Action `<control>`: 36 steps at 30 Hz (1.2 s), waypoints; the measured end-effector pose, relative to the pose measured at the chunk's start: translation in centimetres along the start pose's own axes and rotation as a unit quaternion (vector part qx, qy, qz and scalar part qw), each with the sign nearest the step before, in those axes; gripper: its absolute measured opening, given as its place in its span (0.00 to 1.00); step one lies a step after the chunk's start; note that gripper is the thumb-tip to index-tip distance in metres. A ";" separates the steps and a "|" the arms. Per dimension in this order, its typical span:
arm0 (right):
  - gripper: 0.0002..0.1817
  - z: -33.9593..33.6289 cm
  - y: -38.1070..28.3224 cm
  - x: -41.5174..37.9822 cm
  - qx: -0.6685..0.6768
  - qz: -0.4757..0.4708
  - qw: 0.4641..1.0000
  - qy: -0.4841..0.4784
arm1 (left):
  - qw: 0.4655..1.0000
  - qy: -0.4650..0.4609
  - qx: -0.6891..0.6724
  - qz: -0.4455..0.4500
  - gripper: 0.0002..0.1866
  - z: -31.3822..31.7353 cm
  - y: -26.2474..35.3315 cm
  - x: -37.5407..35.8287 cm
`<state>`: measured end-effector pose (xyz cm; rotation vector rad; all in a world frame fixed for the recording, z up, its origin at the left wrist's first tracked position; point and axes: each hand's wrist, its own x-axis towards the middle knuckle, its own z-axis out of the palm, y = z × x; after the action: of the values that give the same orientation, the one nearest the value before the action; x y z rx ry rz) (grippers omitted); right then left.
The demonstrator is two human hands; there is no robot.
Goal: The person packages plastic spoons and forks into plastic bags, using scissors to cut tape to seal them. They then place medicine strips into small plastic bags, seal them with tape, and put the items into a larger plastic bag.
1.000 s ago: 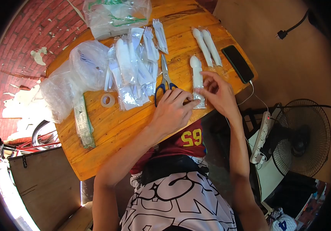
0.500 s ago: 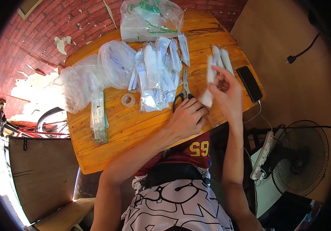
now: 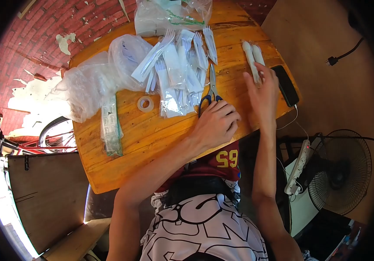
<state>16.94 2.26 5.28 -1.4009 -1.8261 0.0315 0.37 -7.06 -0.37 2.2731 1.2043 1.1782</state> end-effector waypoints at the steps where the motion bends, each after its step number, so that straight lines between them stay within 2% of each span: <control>1: 0.19 -0.7 0.9 -0.4 -0.057 0.018 0.998 0.001 | 1.000 0.006 -0.016 0.001 0.06 -0.1 0.1 0.1; 2: 0.18 -1.3 1.6 -0.7 -0.113 0.036 0.993 0.004 | 1.000 0.006 -0.018 -0.002 0.06 -0.2 0.2 0.2; 5: 0.16 -2.4 3.1 -1.4 -0.042 0.159 0.981 -0.104 | 0.999 0.003 -0.030 -0.009 0.06 -0.3 0.2 0.3; 8: 0.14 -3.9 2.4 -2.1 0.052 0.184 0.975 -0.112 | 0.998 0.016 -0.056 -0.017 0.07 -0.4 0.2 0.4; 11: 0.11 -4.7 3.7 -4.7 0.338 0.185 0.920 -0.075 | 0.997 0.018 -0.074 -0.033 0.08 -0.6 0.2 0.5; 13: 0.10 -6.3 2.8 -7.1 0.394 0.251 0.880 -0.080 | 0.994 0.018 -0.086 -0.064 0.09 -0.7 0.6 0.5; 14: 0.09 -7.0 2.3 -8.3 0.422 0.283 0.857 -0.082 | 0.994 0.000 -0.081 -0.075 0.13 -1.0 0.7 0.5; 17: 0.11 -7.3 2.1 -12.7 0.419 0.287 0.859 -0.073 | 0.997 0.013 -0.057 -0.048 0.16 -1.0 0.9 0.6; 22: 0.20 -7.9 0.9 -17.1 0.373 0.291 0.876 -0.094 | 0.998 -0.053 -0.018 -0.033 0.21 -1.6 1.7 0.9; 25: 0.26 -9.2 -0.5 -16.6 0.266 0.200 0.936 -0.113 | 0.995 -0.071 0.052 0.053 0.24 -1.4 2.2 1.2; 28: 0.29 -9.5 -0.5 -16.3 0.196 0.129 0.965 -0.121 | 0.985 -0.124 0.086 0.081 0.24 -0.8 2.2 1.2; 32: 0.31 -9.5 -0.8 -16.4 0.197 0.121 0.962 -0.147 | 0.974 -0.154 0.125 0.111 0.22 -0.5 2.9 2.0; 36: 0.26 -8.7 -0.5 -16.8 0.193 0.145 0.963 -0.122 | 0.966 -0.168 0.135 0.140 0.22 -0.4 3.0 3.1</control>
<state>22.60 -15.39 1.66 -1.4096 -1.6727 0.7034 2.62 -6.48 3.29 2.7788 0.9838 0.6973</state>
